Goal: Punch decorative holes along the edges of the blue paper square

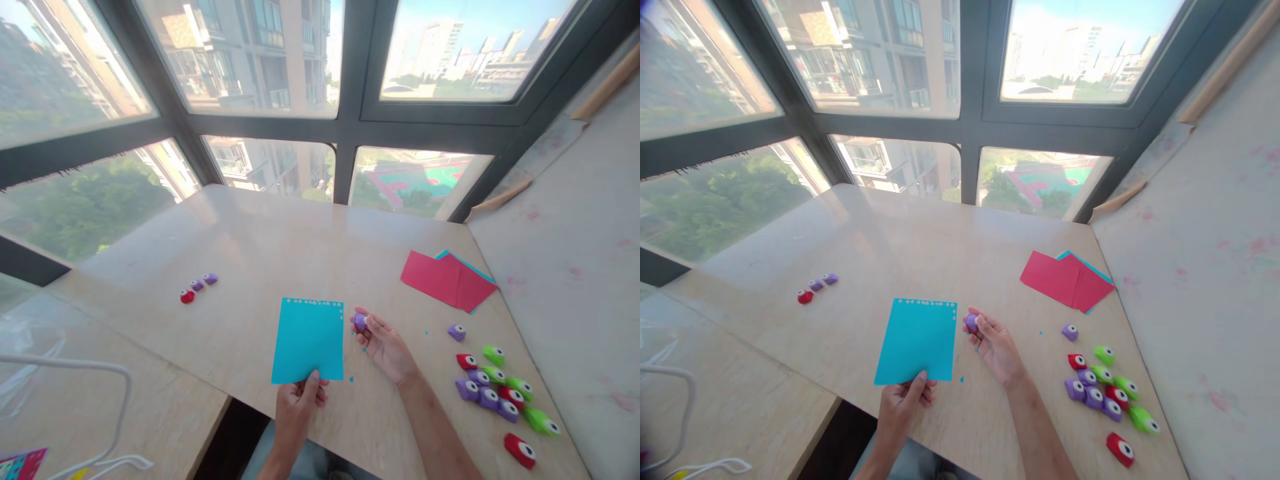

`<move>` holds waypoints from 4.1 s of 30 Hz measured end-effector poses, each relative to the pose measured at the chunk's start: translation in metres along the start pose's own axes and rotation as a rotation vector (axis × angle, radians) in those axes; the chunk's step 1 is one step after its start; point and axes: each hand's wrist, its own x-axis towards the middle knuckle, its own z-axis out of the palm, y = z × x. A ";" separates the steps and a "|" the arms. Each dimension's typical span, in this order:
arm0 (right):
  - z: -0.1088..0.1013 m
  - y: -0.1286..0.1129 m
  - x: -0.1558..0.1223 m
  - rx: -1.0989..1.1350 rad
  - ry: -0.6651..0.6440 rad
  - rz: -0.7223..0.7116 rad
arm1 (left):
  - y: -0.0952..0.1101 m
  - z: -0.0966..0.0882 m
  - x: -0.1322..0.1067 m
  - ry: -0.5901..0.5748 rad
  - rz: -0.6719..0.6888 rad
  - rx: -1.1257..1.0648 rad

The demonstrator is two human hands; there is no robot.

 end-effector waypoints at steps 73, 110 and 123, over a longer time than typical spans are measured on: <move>-0.009 0.013 -0.009 0.016 -0.011 -0.090 | 0.003 0.000 -0.004 -0.039 -0.013 -0.155; 0.003 0.016 -0.009 -0.066 -0.012 -0.104 | 0.002 0.004 -0.004 -0.059 0.061 -0.010; -0.005 0.020 -0.008 -0.091 -0.001 -0.088 | -0.014 0.006 -0.007 -0.072 0.063 0.059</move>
